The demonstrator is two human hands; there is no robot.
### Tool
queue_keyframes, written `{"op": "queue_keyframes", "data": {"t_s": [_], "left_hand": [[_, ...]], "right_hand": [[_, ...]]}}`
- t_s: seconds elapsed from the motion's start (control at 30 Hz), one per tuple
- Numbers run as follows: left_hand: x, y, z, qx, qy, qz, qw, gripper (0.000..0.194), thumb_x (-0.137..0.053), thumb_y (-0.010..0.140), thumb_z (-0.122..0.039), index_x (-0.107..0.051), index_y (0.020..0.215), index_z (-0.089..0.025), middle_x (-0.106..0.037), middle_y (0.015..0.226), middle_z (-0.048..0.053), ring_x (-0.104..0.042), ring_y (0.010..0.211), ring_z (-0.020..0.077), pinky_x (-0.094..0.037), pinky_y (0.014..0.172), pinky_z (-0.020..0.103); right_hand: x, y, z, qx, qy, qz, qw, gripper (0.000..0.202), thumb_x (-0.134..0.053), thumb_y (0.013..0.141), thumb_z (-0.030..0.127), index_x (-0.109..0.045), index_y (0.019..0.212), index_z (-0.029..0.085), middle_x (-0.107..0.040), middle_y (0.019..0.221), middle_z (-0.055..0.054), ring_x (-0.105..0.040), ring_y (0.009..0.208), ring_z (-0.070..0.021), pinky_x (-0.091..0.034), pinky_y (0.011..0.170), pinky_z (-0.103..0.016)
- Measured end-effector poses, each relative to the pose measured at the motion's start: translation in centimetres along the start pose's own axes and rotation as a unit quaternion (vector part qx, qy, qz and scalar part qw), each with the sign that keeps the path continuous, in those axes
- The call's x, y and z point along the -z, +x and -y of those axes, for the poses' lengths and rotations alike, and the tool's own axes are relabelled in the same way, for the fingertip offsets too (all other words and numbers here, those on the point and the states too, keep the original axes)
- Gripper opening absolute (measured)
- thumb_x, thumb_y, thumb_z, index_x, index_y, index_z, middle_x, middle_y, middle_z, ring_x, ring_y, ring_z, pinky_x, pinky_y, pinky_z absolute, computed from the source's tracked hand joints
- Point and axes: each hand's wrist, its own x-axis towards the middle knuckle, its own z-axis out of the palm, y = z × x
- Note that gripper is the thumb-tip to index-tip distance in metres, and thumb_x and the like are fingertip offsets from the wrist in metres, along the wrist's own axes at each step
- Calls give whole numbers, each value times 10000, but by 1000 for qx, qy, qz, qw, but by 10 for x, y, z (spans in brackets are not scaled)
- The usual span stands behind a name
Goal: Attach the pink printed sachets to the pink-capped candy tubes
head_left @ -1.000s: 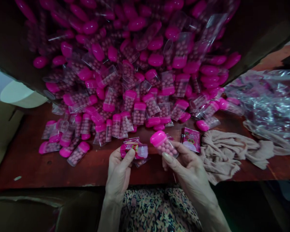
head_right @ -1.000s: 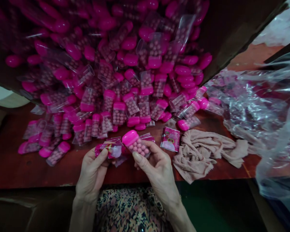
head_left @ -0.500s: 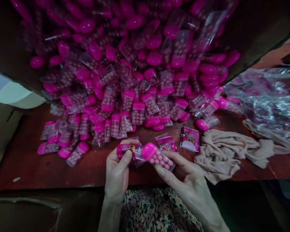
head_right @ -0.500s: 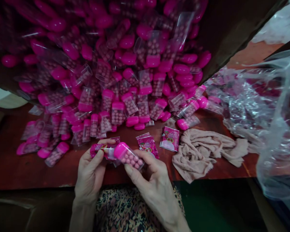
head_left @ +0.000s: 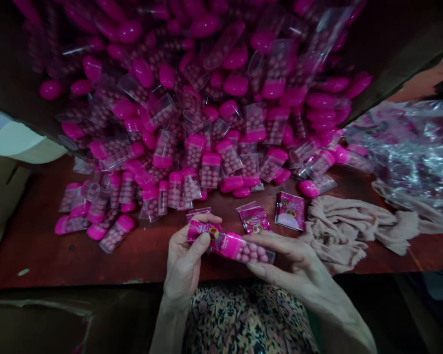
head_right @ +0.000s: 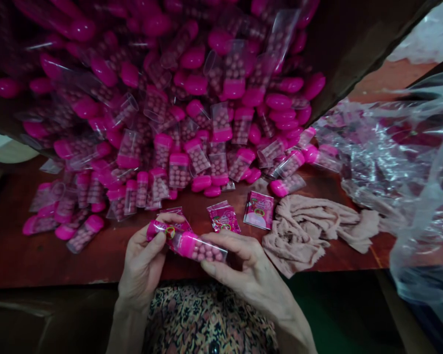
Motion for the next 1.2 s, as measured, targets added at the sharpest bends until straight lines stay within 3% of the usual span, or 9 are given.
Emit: {"op": "queue_keyframes", "data": {"t_s": [0.13,0.37,0.67,0.97,1.2], "left_hand": [[-1,0,0,-7,2,5,1000,165,-579,801,-223,-709,881,-162,-629,986,77,-557,872,162,-432,786,242],[-2,0,2,-6,-12,-8,1000,176,-591,787,-222,-710,908,-174,-632,984,73,-558,830,151,-445,780,244],[-1,-1,6,-30,-39,16,999,149,-593,766,-207,-734,814,-201,-610,1034,71,-571,855,170,-481,778,283],[-2,2,6,9,-25,-10,1000,164,-581,793,-198,-720,875,-169,-657,937,66,-567,848,143,-448,780,221],[1,2,6,-25,3,50,998,151,-620,765,-232,-720,858,-168,-652,942,64,-578,849,163,-461,768,249]], "right_hand": [[3,4,5,8,2,17,1000,324,-746,673,309,-715,995,302,-688,1026,-36,-578,1011,-280,-399,954,-478],[0,10,3,62,15,19,998,262,-726,702,249,-727,958,301,-667,857,-20,-588,810,-198,-500,702,-315],[-1,10,1,100,-21,0,995,255,-670,766,247,-701,1013,303,-610,781,-6,-567,709,-159,-466,627,-279],[-1,1,2,69,-137,-26,988,319,-634,783,372,-662,1094,306,-665,975,-42,-608,882,-227,-494,784,-377],[2,3,2,85,-142,8,986,303,-591,827,333,-635,1122,279,-655,1042,-40,-620,928,-202,-505,825,-344]]}}
